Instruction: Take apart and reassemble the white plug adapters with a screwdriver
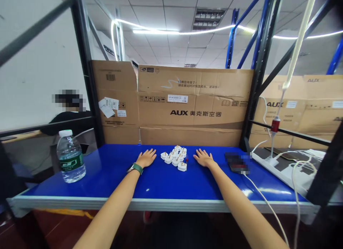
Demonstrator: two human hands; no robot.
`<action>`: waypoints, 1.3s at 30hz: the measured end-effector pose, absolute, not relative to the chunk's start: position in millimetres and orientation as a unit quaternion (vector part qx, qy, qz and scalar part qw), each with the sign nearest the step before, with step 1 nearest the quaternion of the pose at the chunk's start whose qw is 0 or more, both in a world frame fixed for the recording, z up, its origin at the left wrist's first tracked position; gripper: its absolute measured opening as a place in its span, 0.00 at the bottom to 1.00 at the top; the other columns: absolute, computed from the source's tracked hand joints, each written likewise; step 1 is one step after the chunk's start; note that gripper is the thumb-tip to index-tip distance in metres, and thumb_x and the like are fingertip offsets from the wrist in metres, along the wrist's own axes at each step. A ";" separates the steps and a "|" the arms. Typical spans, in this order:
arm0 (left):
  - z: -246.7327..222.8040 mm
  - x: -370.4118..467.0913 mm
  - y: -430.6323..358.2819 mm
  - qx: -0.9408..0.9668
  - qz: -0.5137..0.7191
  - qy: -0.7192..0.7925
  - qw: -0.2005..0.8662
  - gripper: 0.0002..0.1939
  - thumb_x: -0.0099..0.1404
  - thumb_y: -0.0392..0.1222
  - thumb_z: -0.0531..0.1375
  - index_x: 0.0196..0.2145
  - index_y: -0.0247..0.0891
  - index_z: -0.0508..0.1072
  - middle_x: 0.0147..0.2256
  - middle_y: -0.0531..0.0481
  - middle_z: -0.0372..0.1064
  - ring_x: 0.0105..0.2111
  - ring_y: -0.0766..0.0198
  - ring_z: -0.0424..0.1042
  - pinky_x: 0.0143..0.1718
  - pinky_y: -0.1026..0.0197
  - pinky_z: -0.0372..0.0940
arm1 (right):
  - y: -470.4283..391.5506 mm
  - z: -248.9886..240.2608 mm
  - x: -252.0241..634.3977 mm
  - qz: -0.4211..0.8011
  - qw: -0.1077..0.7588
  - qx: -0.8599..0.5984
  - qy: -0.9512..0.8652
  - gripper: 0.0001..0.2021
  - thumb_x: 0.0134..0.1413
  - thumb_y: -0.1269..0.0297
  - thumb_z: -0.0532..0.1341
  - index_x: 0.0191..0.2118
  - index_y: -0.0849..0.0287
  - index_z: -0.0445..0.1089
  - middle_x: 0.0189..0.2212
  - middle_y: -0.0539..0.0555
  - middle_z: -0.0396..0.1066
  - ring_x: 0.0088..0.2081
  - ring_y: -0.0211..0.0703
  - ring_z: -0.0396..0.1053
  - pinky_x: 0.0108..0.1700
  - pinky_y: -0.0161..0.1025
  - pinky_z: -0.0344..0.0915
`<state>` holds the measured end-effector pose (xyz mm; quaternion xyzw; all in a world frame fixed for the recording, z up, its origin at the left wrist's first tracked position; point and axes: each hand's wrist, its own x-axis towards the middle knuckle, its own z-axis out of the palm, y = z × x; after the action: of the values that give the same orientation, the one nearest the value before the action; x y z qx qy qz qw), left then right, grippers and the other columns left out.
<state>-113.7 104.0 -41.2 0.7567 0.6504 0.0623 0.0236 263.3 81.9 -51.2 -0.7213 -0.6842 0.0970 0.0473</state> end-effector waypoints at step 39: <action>-38.2 -111.8 99.7 0.754 0.068 0.653 0.025 0.31 0.74 0.55 0.39 0.71 0.50 0.52 0.72 0.52 0.41 0.72 0.51 0.42 0.69 0.37 0.40 | 84.1 -54.2 264.2 0.094 0.065 -0.722 -0.682 0.35 0.67 0.41 0.38 0.74 0.50 0.40 0.74 0.50 0.31 0.74 0.52 0.31 0.69 0.63 0.30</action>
<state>-111.8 99.7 -38.2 0.7542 0.6527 0.0684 0.0247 264.2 84.1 -54.2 -0.7219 -0.6824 0.0942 0.0654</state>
